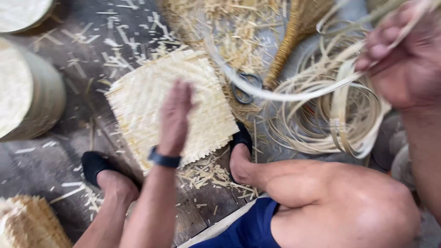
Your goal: Trim excess bamboo material and assemble bamboo basket components using a jig and scissors.
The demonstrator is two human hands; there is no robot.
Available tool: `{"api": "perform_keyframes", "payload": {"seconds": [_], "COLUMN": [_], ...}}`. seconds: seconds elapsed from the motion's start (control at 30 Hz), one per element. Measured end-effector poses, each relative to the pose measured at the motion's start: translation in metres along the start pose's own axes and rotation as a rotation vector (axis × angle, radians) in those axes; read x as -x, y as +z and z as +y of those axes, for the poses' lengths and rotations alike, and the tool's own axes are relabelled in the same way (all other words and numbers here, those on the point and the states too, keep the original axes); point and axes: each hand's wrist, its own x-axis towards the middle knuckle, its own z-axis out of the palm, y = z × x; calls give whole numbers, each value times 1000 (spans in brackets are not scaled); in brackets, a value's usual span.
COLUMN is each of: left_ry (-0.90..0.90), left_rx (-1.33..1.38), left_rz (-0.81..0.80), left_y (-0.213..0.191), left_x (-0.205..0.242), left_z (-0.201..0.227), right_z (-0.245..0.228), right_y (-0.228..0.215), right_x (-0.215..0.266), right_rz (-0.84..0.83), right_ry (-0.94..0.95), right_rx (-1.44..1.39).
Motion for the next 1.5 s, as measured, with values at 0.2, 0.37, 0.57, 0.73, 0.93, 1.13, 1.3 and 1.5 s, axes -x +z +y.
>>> {"api": "perform_keyframes", "payload": {"seconds": [0.2,0.37,0.57,0.73,0.93,1.13,1.3,1.5], "left_ry": [-126,-14,-58,-110,-118,-238,-95,88], "left_rx": [967,829,903,841,949,828,1013,1229], "left_rz": [81,147,104,96,204,208,234,284], "left_y": [-6,-77,-116,-139,-152,-121,-140,-140], "left_x": [0,1,-3,5,2,38,15,9], "left_z": [6,19,26,26,10,72,-12,-39], "right_z": [-58,-84,-62,-56,-11,1,8,58], "right_y": [265,304,333,365,366,367,392,390], "right_x": [-103,-141,-175,-177,-163,-165,-144,-129], "right_rz": [-348,-302,-145,-214,-380,-143,-46,-169], "right_ry": [170,138,251,171,291,183,201,231], "right_rx": [-482,-213,-3,-90,-19,-309,-314,-379]}}
